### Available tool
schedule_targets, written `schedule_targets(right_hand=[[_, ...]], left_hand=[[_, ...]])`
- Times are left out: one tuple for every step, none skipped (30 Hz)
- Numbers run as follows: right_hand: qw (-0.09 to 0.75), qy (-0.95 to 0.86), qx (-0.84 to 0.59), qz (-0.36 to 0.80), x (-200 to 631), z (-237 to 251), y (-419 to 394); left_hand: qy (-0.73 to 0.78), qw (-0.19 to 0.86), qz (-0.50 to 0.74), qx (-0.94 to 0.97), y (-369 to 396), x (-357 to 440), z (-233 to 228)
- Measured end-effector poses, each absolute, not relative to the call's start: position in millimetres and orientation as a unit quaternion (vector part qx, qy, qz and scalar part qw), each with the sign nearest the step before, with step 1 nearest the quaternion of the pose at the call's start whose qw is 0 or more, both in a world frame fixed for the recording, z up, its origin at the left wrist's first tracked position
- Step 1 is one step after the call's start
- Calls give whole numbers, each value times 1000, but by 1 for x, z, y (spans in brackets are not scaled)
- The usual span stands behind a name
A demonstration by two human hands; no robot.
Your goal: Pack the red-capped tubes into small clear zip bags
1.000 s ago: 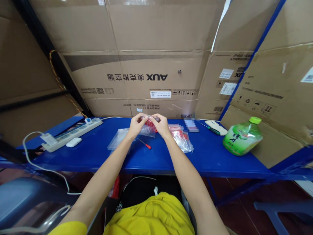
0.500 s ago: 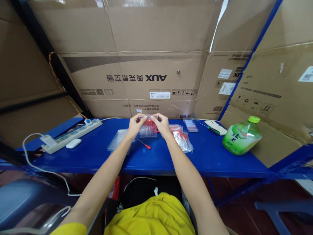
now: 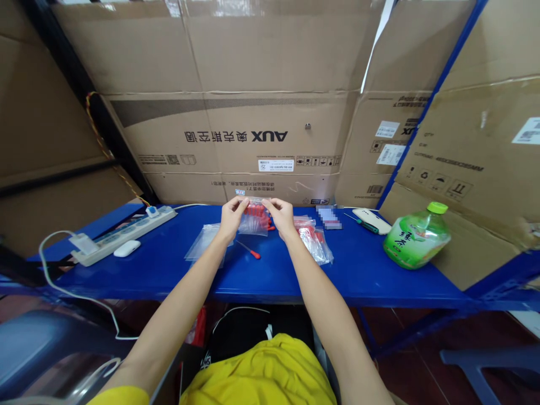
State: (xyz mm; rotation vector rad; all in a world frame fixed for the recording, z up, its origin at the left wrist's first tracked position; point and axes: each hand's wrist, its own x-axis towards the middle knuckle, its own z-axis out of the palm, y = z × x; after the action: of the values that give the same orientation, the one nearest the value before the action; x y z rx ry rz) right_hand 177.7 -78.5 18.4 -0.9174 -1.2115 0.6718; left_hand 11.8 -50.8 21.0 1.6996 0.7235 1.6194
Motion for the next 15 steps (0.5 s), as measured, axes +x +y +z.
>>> schedule_targets(right_hand=[[675,-538,-411,292,178,18,-78],[677,-537,-413,287,179,18,-77],[680,-535,-414,284,179,18,-76],[683,-533,-412,283,180,18,-76],[687,-531,-408,283,180,18,-75],[690,-529,-404,284,180,18,-75],[692,-527,-402,285,180,18,-75],[693,-526,-403,284,180,18,-75],[692,-526,-406,282,180,17,-74],[690,-526,-411,279,181,17,-74],[689,-526,-416,276,181,17,-74],[687,-527,-419,274,181,16,-74],[687,-527,-420,273,181,16,-73],[688,-526,-418,275,181,16,-73],[690,-525,-413,280,180,15,-72]], left_hand=[[278,333,624,650,-51,12,21],[280,329,627,648,-50,12,21],[284,325,630,646,-50,12,21],[289,321,632,644,-50,12,21],[294,317,634,641,-49,12,20],[300,315,636,637,-49,12,20],[304,314,641,631,-48,12,20],[309,314,648,622,-48,12,19],[312,315,653,613,-47,11,19],[314,317,658,607,-47,11,19],[314,318,660,604,-48,11,19],[312,317,660,605,-48,11,19],[310,317,659,608,-48,11,20],[307,315,658,611,-49,11,20],[305,314,658,613,-50,12,21]])
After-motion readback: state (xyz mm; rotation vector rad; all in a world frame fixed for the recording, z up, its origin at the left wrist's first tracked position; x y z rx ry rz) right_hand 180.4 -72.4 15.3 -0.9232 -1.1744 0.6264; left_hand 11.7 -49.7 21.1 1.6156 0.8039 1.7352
